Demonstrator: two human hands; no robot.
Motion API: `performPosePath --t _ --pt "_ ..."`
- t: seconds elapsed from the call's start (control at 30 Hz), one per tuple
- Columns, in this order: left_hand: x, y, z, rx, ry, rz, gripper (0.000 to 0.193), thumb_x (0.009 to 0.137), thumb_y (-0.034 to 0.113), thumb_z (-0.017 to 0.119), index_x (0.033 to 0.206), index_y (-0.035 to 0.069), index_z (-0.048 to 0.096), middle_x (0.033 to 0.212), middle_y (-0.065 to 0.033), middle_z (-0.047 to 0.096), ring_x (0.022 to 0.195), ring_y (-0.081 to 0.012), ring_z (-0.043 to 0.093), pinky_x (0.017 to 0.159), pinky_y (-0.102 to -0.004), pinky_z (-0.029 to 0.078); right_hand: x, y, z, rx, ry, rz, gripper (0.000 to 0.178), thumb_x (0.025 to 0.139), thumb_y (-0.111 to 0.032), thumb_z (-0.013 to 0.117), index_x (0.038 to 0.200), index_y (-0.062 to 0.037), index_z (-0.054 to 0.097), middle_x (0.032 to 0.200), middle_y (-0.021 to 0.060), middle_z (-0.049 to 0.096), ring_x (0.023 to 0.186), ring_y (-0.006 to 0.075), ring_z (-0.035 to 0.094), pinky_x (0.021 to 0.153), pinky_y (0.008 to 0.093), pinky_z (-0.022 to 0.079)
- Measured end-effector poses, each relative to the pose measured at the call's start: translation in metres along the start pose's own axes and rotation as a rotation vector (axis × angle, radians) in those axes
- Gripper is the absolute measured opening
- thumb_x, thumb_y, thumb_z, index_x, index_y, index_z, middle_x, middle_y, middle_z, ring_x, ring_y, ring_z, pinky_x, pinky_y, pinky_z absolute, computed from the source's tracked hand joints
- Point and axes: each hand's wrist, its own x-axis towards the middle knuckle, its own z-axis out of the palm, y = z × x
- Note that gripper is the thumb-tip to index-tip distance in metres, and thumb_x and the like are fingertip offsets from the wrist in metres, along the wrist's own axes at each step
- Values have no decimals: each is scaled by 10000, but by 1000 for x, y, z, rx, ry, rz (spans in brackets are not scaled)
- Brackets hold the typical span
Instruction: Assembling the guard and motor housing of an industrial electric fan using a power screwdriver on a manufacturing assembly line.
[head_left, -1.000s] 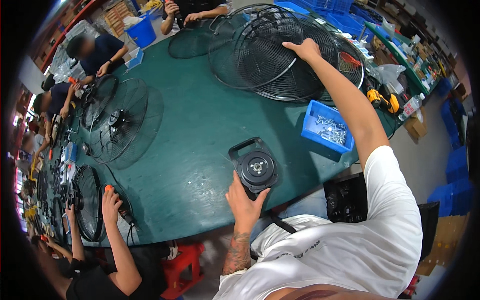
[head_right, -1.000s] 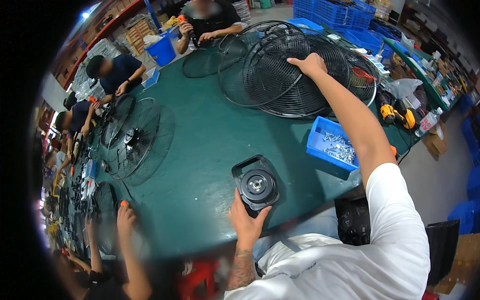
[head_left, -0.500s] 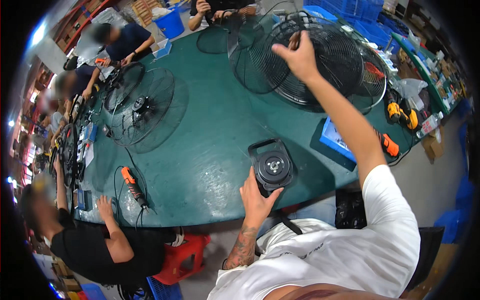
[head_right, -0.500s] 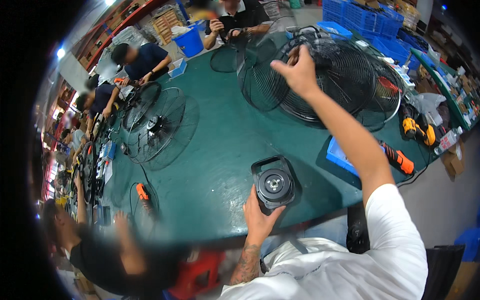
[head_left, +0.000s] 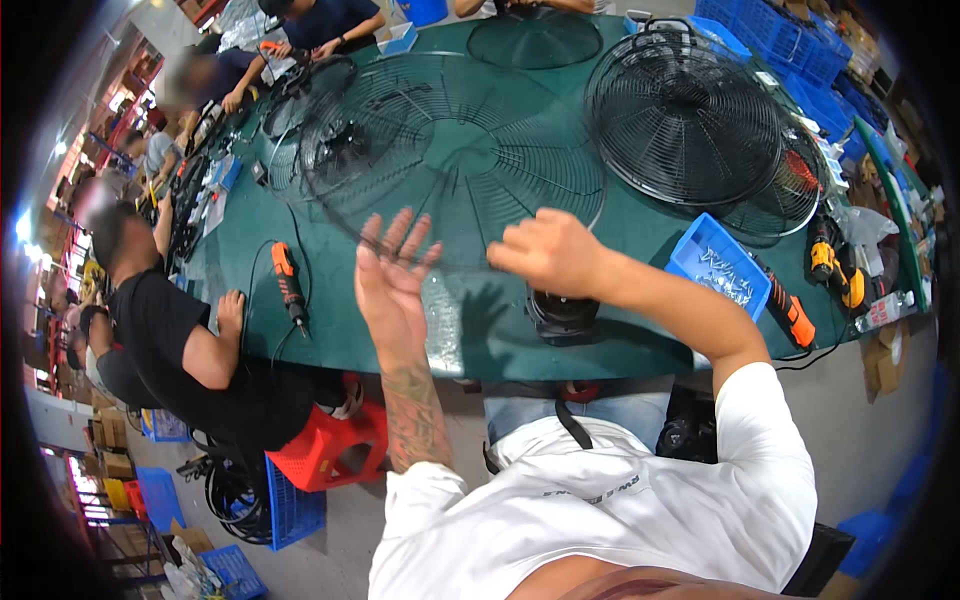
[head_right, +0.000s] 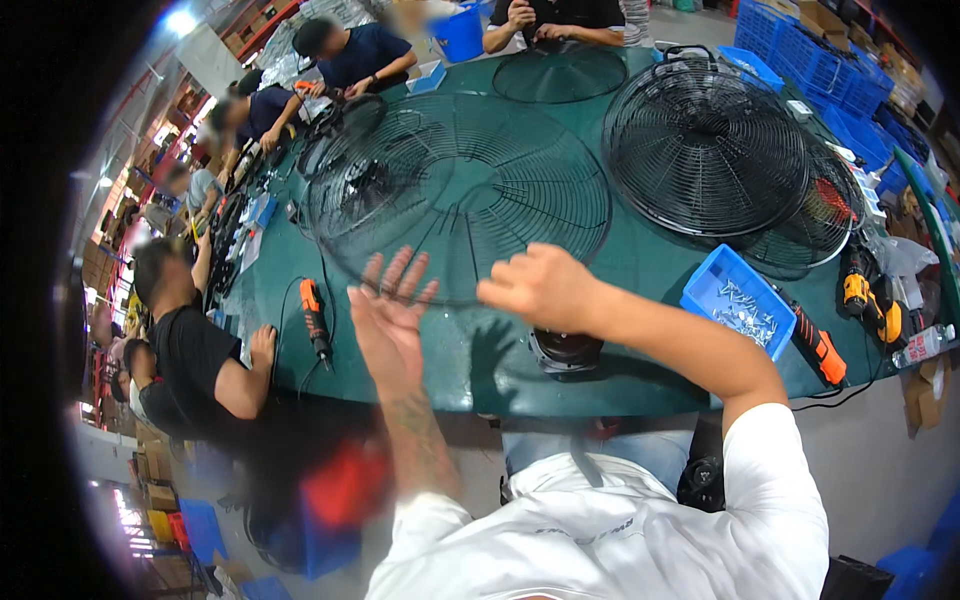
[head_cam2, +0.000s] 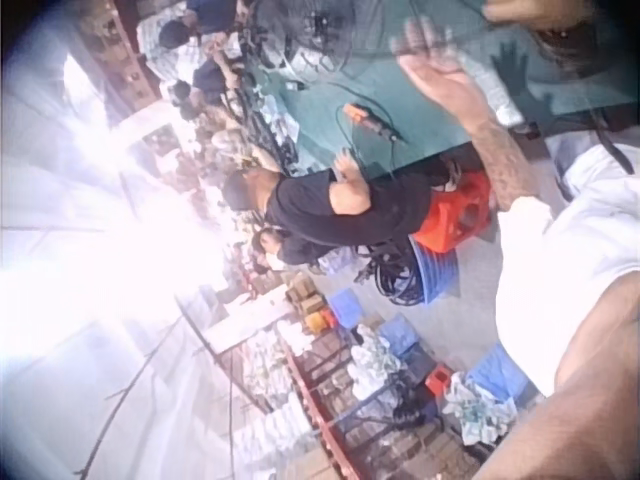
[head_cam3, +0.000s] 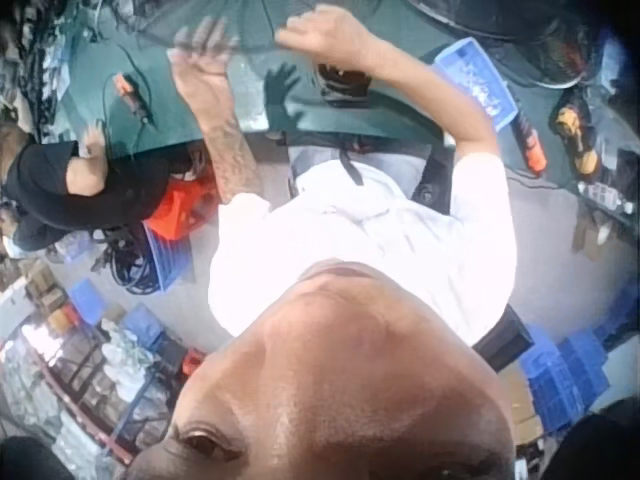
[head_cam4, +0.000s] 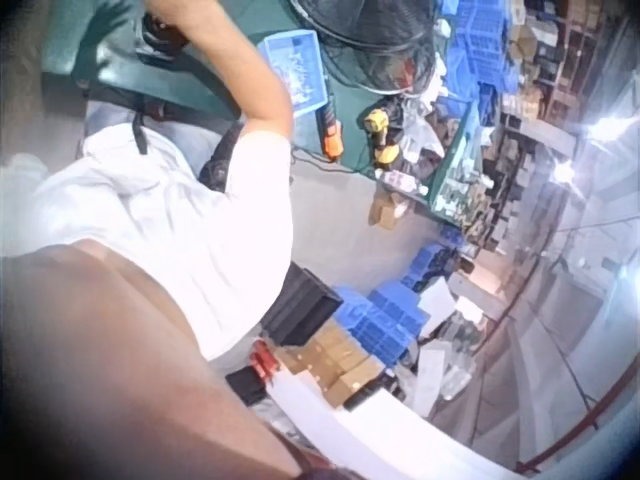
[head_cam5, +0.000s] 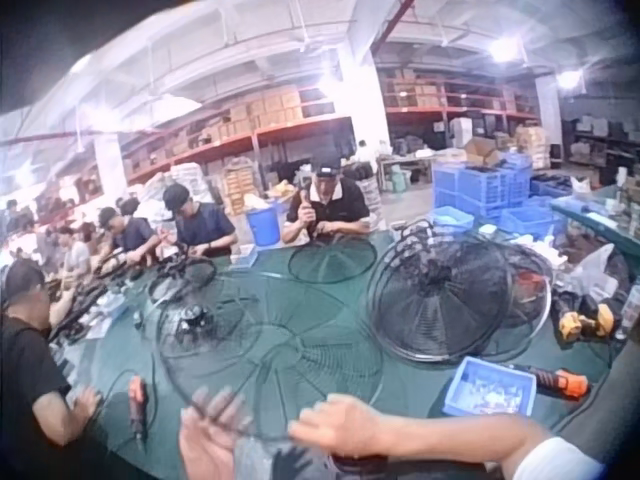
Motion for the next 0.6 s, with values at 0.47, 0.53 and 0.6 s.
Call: performPosePath --t 0.47,0.53,0.6 --pt "-61 -24 -53 -305 -123 -380 847 849 331 517 1506 -145 271 1290 -438 548 1034 -522 689 703 -462 669 -149 -53 -143 1103 691 1329 1053 924 -744 528 1584 36 273 1456 287 494 1199 371 629 917 460 571" --pt "-74 -35 -53 -275 -100 -404 846 848 331 516 1495 -156 274 1275 -439 559 999 -512 705 696 -461 669 -162 -59 -138 1285 597 1299 997 966 -694 472 1589 52 249 1454 304 502 1122 369 675 767 389 624" --pt "-86 -40 -53 -172 -71 -417 841 847 328 515 1486 -165 278 1263 -442 567 1014 -504 707 700 -461 669 -171 -59 -130 1158 586 1483 847 1000 -501 509 1581 64 261 1406 302 542 1050 350 707 702 356 628"
